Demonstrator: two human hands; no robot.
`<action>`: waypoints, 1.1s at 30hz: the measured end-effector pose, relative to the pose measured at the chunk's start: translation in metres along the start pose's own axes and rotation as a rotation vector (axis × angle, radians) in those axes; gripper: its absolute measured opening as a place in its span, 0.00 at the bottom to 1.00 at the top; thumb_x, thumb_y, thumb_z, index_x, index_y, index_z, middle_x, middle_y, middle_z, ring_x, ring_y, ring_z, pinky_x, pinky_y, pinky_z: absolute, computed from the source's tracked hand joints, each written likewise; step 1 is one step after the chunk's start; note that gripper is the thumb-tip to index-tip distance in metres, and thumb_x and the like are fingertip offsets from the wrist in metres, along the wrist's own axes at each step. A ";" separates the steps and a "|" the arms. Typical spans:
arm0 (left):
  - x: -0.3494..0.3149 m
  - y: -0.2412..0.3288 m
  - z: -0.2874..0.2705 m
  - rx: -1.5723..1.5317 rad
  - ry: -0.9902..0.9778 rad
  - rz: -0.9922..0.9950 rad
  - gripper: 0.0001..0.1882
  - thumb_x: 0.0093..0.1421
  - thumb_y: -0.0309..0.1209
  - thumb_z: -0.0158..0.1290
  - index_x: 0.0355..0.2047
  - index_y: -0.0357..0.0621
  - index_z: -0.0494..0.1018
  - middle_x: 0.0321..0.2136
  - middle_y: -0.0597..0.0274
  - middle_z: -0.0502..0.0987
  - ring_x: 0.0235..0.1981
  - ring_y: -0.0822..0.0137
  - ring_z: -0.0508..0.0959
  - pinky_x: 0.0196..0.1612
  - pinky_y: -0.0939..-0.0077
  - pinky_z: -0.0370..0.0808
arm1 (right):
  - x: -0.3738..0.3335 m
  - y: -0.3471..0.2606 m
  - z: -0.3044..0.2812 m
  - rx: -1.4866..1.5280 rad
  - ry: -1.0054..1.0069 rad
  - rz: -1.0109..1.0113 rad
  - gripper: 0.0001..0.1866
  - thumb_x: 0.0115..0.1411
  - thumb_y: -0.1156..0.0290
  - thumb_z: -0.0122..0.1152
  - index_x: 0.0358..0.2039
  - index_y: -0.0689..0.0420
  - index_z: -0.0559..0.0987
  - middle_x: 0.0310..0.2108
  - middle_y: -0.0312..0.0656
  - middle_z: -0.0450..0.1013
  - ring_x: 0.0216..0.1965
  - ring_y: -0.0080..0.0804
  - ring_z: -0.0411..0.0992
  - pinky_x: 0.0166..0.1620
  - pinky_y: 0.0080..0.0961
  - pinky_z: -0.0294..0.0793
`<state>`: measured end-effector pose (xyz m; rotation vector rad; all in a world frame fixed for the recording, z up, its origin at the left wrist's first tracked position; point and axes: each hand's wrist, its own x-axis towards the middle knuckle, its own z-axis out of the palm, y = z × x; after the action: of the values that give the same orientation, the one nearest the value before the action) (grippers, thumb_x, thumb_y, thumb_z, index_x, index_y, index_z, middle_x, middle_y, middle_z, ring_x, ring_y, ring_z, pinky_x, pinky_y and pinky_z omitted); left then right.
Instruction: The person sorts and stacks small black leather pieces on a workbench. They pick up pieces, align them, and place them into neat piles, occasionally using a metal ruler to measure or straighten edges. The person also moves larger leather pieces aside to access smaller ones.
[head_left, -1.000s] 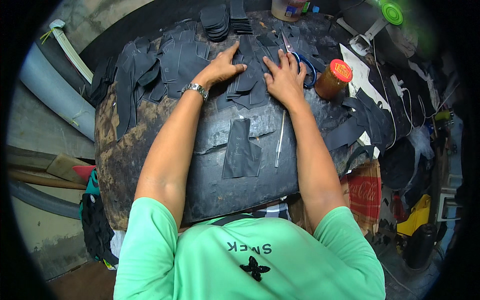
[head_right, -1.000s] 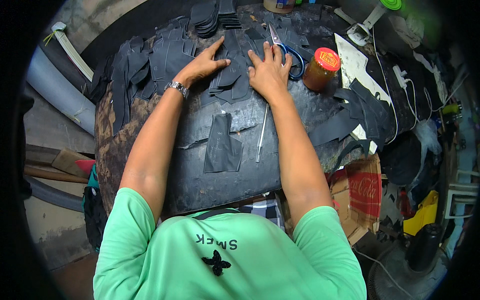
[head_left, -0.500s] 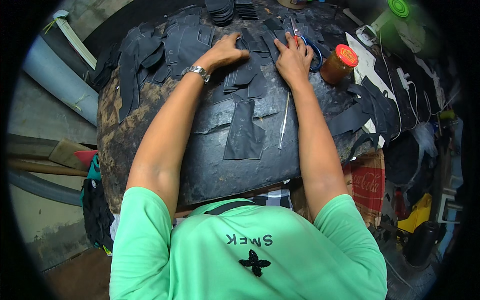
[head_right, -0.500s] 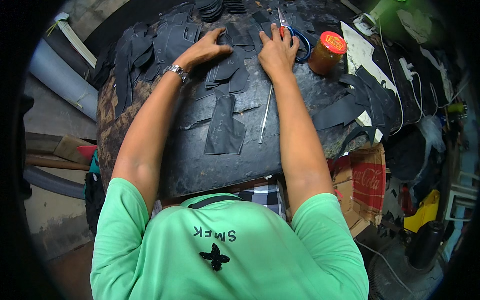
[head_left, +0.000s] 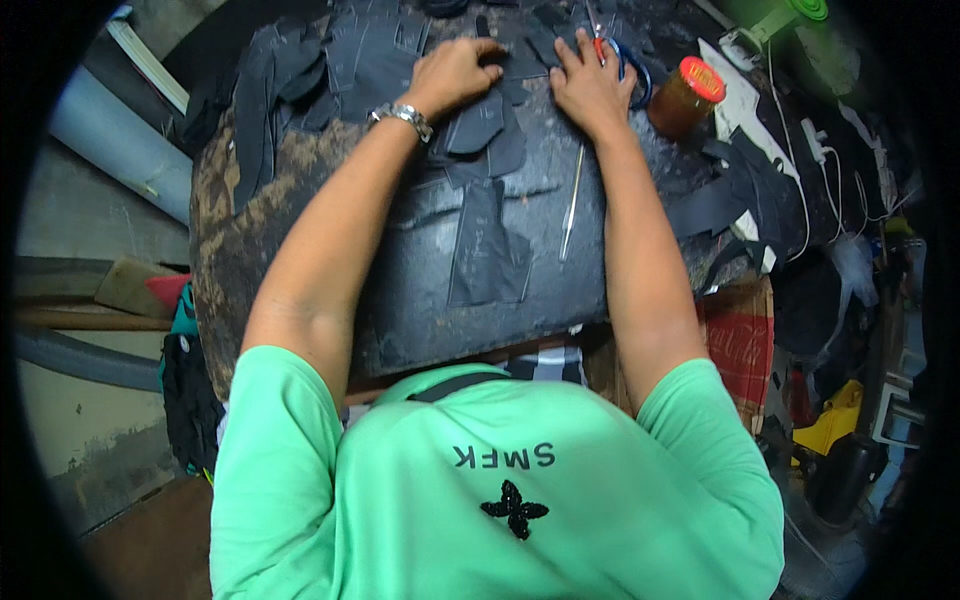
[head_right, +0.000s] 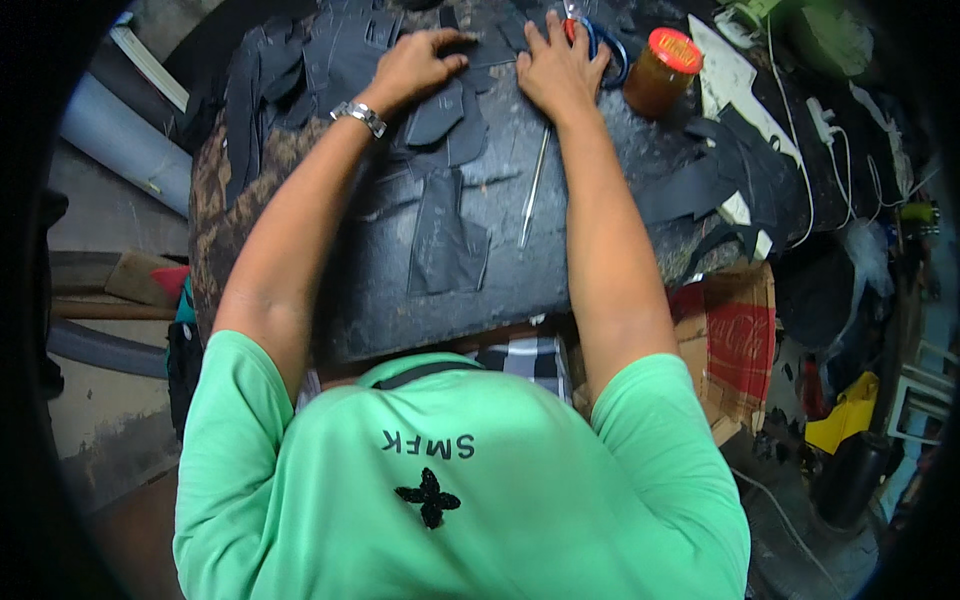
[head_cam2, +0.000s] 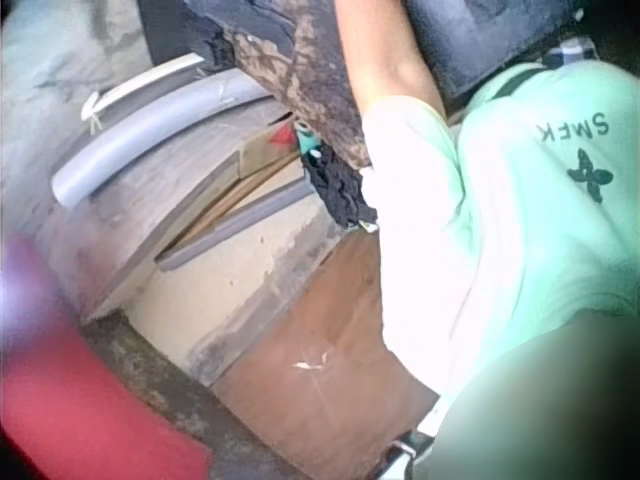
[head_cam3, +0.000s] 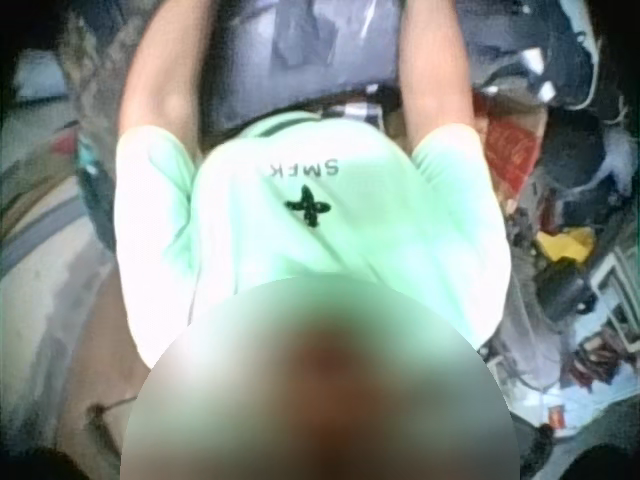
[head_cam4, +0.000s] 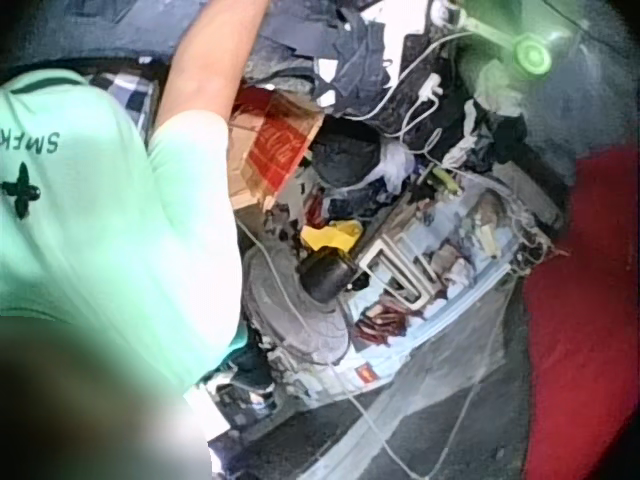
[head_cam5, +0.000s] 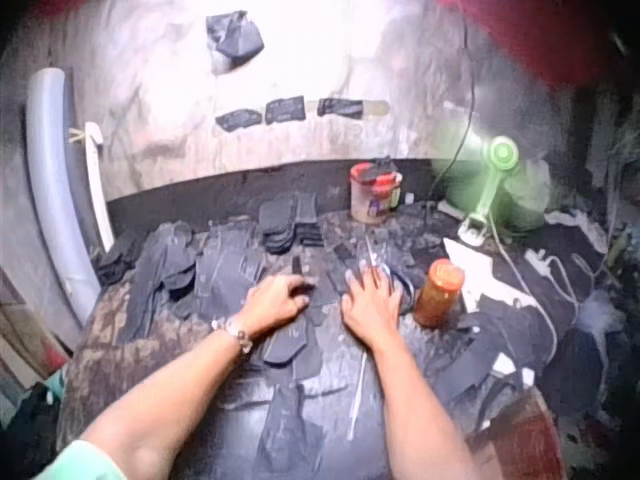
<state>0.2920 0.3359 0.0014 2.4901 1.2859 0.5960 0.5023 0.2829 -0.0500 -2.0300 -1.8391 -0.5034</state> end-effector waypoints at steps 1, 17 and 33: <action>-0.007 -0.001 -0.005 -0.005 0.021 0.006 0.21 0.58 0.43 0.57 0.51 0.59 0.78 0.45 0.54 0.81 0.49 0.50 0.78 0.51 0.56 0.75 | 0.000 0.002 0.003 -0.014 0.019 -0.015 0.28 0.63 0.51 0.50 0.64 0.38 0.67 0.70 0.40 0.54 0.69 0.49 0.51 0.62 0.65 0.49; -0.169 -0.060 -0.068 -0.021 0.241 -0.463 0.22 0.57 0.44 0.56 0.51 0.53 0.77 0.42 0.46 0.81 0.47 0.46 0.79 0.49 0.55 0.75 | -0.142 -0.092 -0.137 0.201 -0.392 -0.091 0.22 0.60 0.52 0.60 0.40 0.60 0.77 0.44 0.47 0.71 0.47 0.49 0.67 0.49 0.48 0.62; -0.285 -0.038 -0.093 -0.357 0.286 -0.488 0.28 0.63 0.46 0.54 0.59 0.45 0.71 0.45 0.50 0.75 0.46 0.54 0.76 0.50 0.65 0.72 | -0.106 -0.138 -0.107 0.745 -0.214 -0.370 0.15 0.61 0.71 0.59 0.49 0.50 0.80 0.49 0.42 0.72 0.54 0.44 0.66 0.57 0.39 0.64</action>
<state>0.0724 0.1287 0.0008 1.7638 1.6437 0.9719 0.3525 0.1519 -0.0049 -1.2878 -2.1071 0.3035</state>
